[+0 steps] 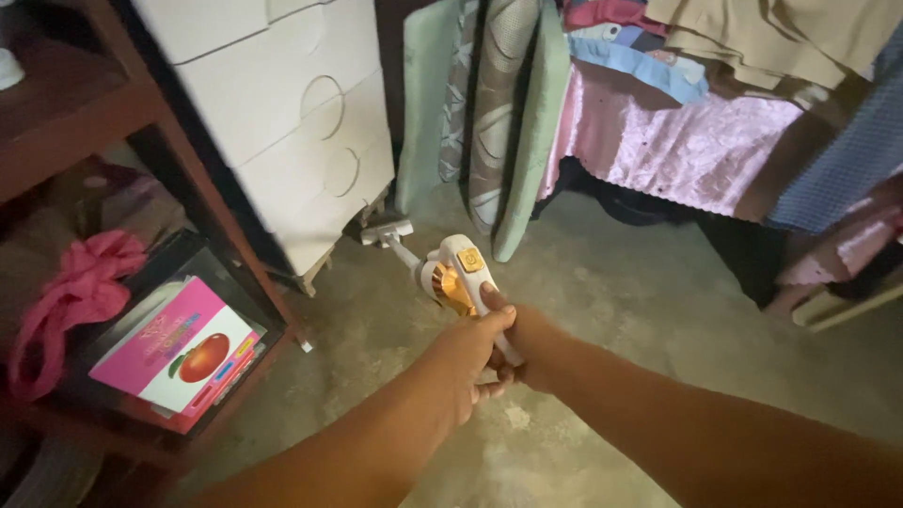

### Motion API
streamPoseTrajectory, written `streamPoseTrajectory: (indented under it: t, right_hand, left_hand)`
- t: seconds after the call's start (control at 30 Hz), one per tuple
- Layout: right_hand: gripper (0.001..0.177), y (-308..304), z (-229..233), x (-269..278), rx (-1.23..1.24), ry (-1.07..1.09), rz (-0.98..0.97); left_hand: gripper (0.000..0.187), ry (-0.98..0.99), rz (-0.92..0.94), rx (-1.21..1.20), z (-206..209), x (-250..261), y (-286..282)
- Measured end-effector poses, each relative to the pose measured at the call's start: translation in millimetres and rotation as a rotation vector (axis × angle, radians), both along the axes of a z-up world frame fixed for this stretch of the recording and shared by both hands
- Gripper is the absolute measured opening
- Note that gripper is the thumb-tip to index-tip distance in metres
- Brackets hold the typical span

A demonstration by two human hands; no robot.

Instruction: The person is vacuuming the concrete floor of a room using a handheld cordless vacuum cleaner.

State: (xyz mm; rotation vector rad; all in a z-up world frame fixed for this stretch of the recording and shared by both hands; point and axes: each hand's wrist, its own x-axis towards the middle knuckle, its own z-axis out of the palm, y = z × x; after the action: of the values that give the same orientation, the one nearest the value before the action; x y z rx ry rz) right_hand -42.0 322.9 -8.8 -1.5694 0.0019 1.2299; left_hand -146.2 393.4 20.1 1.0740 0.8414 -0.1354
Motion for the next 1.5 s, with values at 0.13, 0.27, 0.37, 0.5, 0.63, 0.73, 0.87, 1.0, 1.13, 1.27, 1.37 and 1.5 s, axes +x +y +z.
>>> streamPoseTrajectory:
  t: [0.13, 0.27, 0.37, 0.5, 0.63, 0.73, 0.87, 1.0, 1.13, 1.27, 1.37, 1.5]
  right_hand:
    - [0.058, -34, 19, -18, -0.135, -0.137, -0.040]
    - [0.059, -90, 30, -35, -0.245, -0.187, -0.124]
    - [0.058, -149, 35, -46, -0.275, -0.168, -0.191]
    - [0.050, -234, 43, -67, -0.305, -0.152, -0.196]
    - [0.050, -323, 67, -107, -0.346, -0.130, -0.276]
    - [0.052, -389, 69, -124, -0.308, -0.127, -0.309]
    - [0.050, -473, 76, -153, -0.275, -0.106, -0.360]
    - [0.056, -523, 90, -181, -0.290, -0.094, -0.437]
    - [0.053, -540, 94, -191, -0.336, -0.109, -0.512]
    - [0.051, -523, 78, -185, -0.311, -0.080, -0.561]
    - [0.050, -504, 51, -165, -0.221, -0.024, -0.583]
    - [0.054, -463, 14, -115, -0.104, 0.040, -0.560]
  left_hand:
    - [0.050, -0.039, -0.106, -0.029, -18, 8, -22]
    - [0.046, -0.056, -0.197, -0.077, -12, 2, -66]
    - [0.044, -0.044, -0.235, -0.098, -2, -1, -113]
    - [0.040, -0.021, -0.196, -0.156, 5, -4, -181]
    - [0.035, -0.041, -0.233, -0.194, -6, -8, -265]
    - [0.030, -0.051, -0.310, -0.245, 1, -19, -321]
    - [0.022, -0.086, -0.473, -0.284, 10, -35, -393]
    - [0.022, -0.079, -0.594, -0.337, 11, -40, -449]
    - [0.024, -0.052, -0.623, -0.338, 27, -47, -471]
    - [0.023, -0.057, -0.606, -0.332, 3, -34, -460]
    - [0.021, -0.075, -0.563, -0.289, -9, -25, -442]
    - [0.027, -0.106, -0.520, -0.173, -20, -2, -399]
